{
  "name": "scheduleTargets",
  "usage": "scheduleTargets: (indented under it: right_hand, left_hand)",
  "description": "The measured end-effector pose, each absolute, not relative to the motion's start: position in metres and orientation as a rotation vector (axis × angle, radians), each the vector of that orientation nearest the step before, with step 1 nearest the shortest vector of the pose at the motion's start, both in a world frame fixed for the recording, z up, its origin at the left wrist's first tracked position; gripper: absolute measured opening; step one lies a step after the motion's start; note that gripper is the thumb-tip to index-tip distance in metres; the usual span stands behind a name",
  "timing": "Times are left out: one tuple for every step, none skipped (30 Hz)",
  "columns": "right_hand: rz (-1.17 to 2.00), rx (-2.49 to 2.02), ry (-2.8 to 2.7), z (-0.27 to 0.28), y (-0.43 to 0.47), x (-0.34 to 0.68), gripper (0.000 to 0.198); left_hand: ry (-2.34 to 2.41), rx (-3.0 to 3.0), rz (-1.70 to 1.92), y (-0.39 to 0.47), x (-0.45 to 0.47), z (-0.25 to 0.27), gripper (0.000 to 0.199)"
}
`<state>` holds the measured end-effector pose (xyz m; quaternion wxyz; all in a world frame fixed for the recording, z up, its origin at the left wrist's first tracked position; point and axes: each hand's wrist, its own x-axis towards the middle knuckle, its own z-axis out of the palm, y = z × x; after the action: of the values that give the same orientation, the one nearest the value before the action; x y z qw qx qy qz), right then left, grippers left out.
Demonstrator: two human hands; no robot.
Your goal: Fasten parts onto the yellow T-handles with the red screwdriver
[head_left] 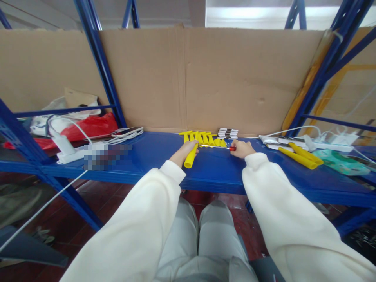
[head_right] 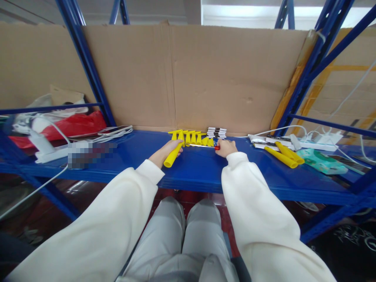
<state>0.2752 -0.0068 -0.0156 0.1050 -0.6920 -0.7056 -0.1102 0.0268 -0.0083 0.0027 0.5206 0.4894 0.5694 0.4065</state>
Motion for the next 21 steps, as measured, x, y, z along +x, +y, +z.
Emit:
scheduleTargets:
  right_hand:
    - [-0.317, -2.039, -2.083, -0.0157, -0.0068, 0.2749, 0.020]
    - [-0.310, -2.040, -2.084, -0.0156, -0.0070, 0.2746, 0.019]
    - [-0.308, -2.044, -2.083, -0.0155, -0.0072, 0.2744, 0.018]
    - [-0.309, -2.048, -2.083, -0.0152, -0.0075, 0.2742, 0.017]
    - [-0.313, -2.049, -2.085, -0.0150, -0.0077, 0.2741, 0.016]
    - [-0.316, -2.048, -2.090, -0.0148, -0.0079, 0.2741, 0.015]
    - [-0.318, -2.045, -2.094, -0.0149, -0.0080, 0.2742, 0.015]
    - [-0.317, -2.039, -2.096, -0.0150, -0.0080, 0.2743, 0.015]
    - [-0.311, -2.035, -2.094, -0.0153, -0.0079, 0.2745, 0.015]
    - [-0.303, -2.032, -2.091, -0.0157, -0.0078, 0.2746, 0.015]
    - [-0.297, -2.029, -2.088, -0.0161, -0.0078, 0.2746, 0.015]
    - [-0.294, -2.026, -2.087, -0.0163, -0.0078, 0.2744, 0.015]
    - [-0.295, -2.025, -2.086, -0.0164, -0.0079, 0.2741, 0.016]
    - [-0.298, -2.026, -2.085, -0.0163, -0.0081, 0.2737, 0.017]
    - [-0.298, -2.030, -2.083, -0.0159, -0.0084, 0.2733, 0.018]
    - [-0.295, -2.035, -2.080, -0.0155, -0.0087, 0.2728, 0.018]
    - [-0.291, -2.043, -2.079, -0.0150, -0.0091, 0.2724, 0.018]
    - [-0.292, -2.049, -2.077, -0.0145, -0.0095, 0.2720, 0.018]
    - [-0.297, -2.050, -2.080, -0.0140, -0.0099, 0.2718, 0.017]
    - [-0.309, -2.047, -2.085, -0.0137, -0.0103, 0.2717, 0.016]
    - [-0.323, -2.044, -2.087, -0.0134, -0.0105, 0.2717, 0.016]
  left_hand:
    - [1.368, 1.174, 0.976, -0.0083, 0.0269, 0.0025, 0.024]
    - [1.372, 1.177, 0.978, -0.0083, 0.0270, 0.0024, 0.023]
    - [1.376, 1.180, 0.979, -0.0083, 0.0271, 0.0022, 0.023]
    - [1.379, 1.185, 0.980, -0.0083, 0.0273, 0.0020, 0.023]
    - [1.381, 1.190, 0.983, -0.0081, 0.0274, 0.0018, 0.022]
    - [1.385, 1.195, 0.986, -0.0077, 0.0275, 0.0013, 0.022]
    - [1.389, 1.200, 0.989, -0.0071, 0.0275, 0.0008, 0.022]
    - [1.393, 1.206, 0.991, -0.0065, 0.0275, 0.0002, 0.022]
    - [1.398, 1.211, 0.992, -0.0058, 0.0274, -0.0005, 0.023]
    - [1.399, 1.218, 0.993, -0.0050, 0.0272, -0.0012, 0.023]
    - [1.403, 1.224, 0.992, -0.0042, 0.0269, -0.0018, 0.023]
    - [1.404, 1.231, 0.991, -0.0035, 0.0267, -0.0024, 0.023]
    - [1.405, 1.236, 0.990, -0.0028, 0.0264, -0.0030, 0.022]
    - [1.403, 1.240, 0.989, -0.0021, 0.0262, -0.0034, 0.022]
    - [1.401, 1.241, 0.990, -0.0014, 0.0260, -0.0038, 0.022]
    - [1.399, 1.241, 0.994, -0.0008, 0.0260, -0.0041, 0.022]
    - [1.399, 1.239, 0.998, -0.0004, 0.0260, -0.0044, 0.022]
    - [1.400, 1.237, 1.002, 0.0000, 0.0261, -0.0045, 0.021]
    - [1.401, 1.235, 1.005, 0.0001, 0.0262, -0.0045, 0.021]
    - [1.400, 1.234, 1.008, 0.0000, 0.0264, -0.0043, 0.020]
    - [1.400, 1.231, 1.008, -0.0004, 0.0267, -0.0041, 0.020]
